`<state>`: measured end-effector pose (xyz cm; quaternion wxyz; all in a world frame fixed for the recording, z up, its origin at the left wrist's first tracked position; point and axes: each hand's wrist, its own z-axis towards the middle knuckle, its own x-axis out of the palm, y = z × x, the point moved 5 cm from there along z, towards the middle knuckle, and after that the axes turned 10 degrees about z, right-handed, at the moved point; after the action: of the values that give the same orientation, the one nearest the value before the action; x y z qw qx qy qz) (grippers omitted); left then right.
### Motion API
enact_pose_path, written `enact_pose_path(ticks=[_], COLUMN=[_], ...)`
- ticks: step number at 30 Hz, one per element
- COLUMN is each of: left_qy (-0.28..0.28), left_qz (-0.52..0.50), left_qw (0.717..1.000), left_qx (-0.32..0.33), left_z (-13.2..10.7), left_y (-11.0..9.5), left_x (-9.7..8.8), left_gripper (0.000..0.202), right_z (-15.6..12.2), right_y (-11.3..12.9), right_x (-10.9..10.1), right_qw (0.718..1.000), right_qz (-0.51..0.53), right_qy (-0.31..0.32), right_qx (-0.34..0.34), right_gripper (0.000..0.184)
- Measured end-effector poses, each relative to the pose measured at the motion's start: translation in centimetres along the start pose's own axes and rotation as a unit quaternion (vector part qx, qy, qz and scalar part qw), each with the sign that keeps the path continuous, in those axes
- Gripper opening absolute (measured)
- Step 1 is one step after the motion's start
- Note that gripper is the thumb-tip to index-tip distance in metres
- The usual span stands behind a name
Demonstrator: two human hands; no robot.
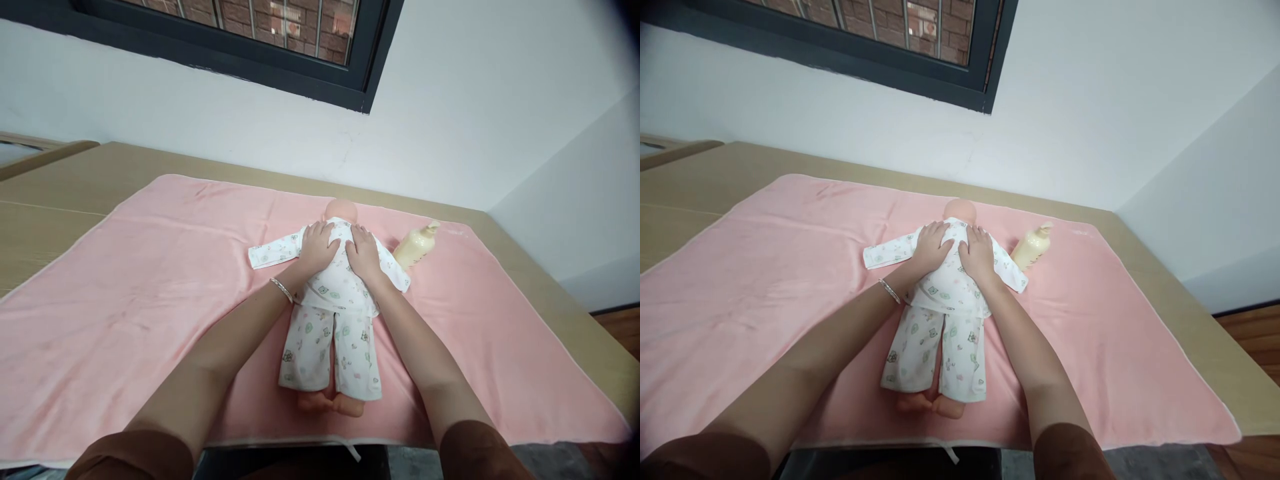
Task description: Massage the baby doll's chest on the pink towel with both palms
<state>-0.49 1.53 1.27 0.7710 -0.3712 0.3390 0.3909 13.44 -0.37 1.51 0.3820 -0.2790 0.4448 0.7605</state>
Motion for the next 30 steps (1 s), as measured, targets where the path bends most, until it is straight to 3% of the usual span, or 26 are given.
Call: enact_pose_path(ticks=[7,11,15,18,21,25,30], left_qy=[-0.021,-0.041,-0.04,-0.039,-0.045,-0.067,-0.057], left_qz=[0.027,0.025,0.017,0.02,0.014,0.018,0.003], left_qw=[0.992,0.997,0.999,0.999,0.998,0.997,0.998], left_qx=[0.123,0.062,0.001,0.01,0.028,0.016,-0.013], left_z=[-0.2,-0.4,-0.3,-0.2,-0.5,-1.0,-0.7], left_y=[-1.6,-1.4,-0.5,-0.4,-0.7,-0.9,-0.4], left_x=[-1.2,-1.3,-0.8,-0.7,-1.0,-1.4,-0.8], left_gripper=[0.036,0.03,0.033,0.036,0.031,0.027,0.035], right_z=[-1.2,-1.6,-0.8,-0.3,-0.5,-1.3,-1.2], right_y=[1.6,1.7,0.7,0.2,0.7,1.6,1.6], right_x=[-1.0,-1.2,-0.4,-0.1,-0.4,-1.0,-1.0], right_qw=[0.997,0.995,0.999,1.0,0.998,0.995,0.997], right_qz=[-0.004,-0.02,-0.017,-0.013,-0.015,-0.054,-0.034], right_qy=[-0.079,-0.095,-0.039,-0.012,-0.04,-0.082,-0.07], right_qx=[-0.014,0.016,0.002,-0.016,-0.038,0.007,0.017], right_gripper=[0.038,0.036,0.043,0.047,0.043,0.034,0.037])
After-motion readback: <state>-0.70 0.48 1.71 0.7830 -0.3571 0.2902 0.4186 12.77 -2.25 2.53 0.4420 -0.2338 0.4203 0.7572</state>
